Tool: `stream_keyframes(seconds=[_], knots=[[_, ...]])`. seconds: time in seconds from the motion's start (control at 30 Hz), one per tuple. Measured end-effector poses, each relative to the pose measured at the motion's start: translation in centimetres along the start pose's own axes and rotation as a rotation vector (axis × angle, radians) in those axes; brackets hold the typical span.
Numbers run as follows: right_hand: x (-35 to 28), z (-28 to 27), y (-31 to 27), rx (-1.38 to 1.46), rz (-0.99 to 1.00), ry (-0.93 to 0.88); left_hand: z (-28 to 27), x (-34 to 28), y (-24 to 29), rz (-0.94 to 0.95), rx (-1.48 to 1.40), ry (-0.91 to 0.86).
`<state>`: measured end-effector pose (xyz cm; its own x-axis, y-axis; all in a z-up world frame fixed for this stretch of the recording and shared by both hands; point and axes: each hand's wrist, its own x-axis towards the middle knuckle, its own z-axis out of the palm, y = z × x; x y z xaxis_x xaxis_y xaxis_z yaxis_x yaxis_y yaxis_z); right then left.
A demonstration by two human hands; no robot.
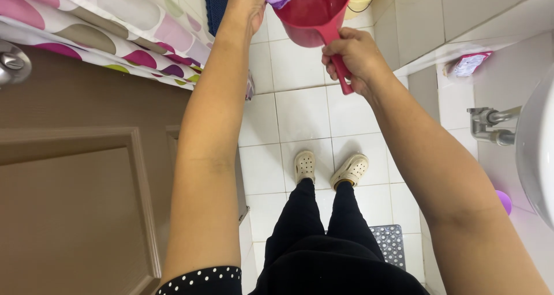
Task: The person sits on the bathroom floor and washes a blue plastic mat by hand under running water, rinsing it thoroughly. They then place the mat on the floor, pour water from a bucket onto the floor, and rinse a purple cloth in a pink scoop at the sink.
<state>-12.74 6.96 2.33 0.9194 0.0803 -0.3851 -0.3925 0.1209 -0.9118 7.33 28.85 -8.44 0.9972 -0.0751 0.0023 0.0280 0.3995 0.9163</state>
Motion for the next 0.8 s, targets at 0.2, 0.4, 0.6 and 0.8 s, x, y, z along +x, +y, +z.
stream_keyframes(seconds=[0.2, 0.4, 0.6, 0.8], knots=[[-2.1, -2.6, 4.4, 0.040, 0.031, 0.059, 5.4, -6.6, 4.8, -0.003, 0.035, -0.112], [-1.7, -4.0, 8.8, -0.049, 0.125, 0.134, 6.2, -7.1, 0.5, -0.085, -0.078, 0.042], [0.9, -1.0, 8.2, -0.605, 0.120, 0.152, 0.4, -4.3, -8.6, -0.118, 0.156, 0.218], [4.1, 0.1, 5.6, -1.143, -0.184, 0.249, -4.2, -0.9, -11.5, -0.006, 0.173, 0.290]])
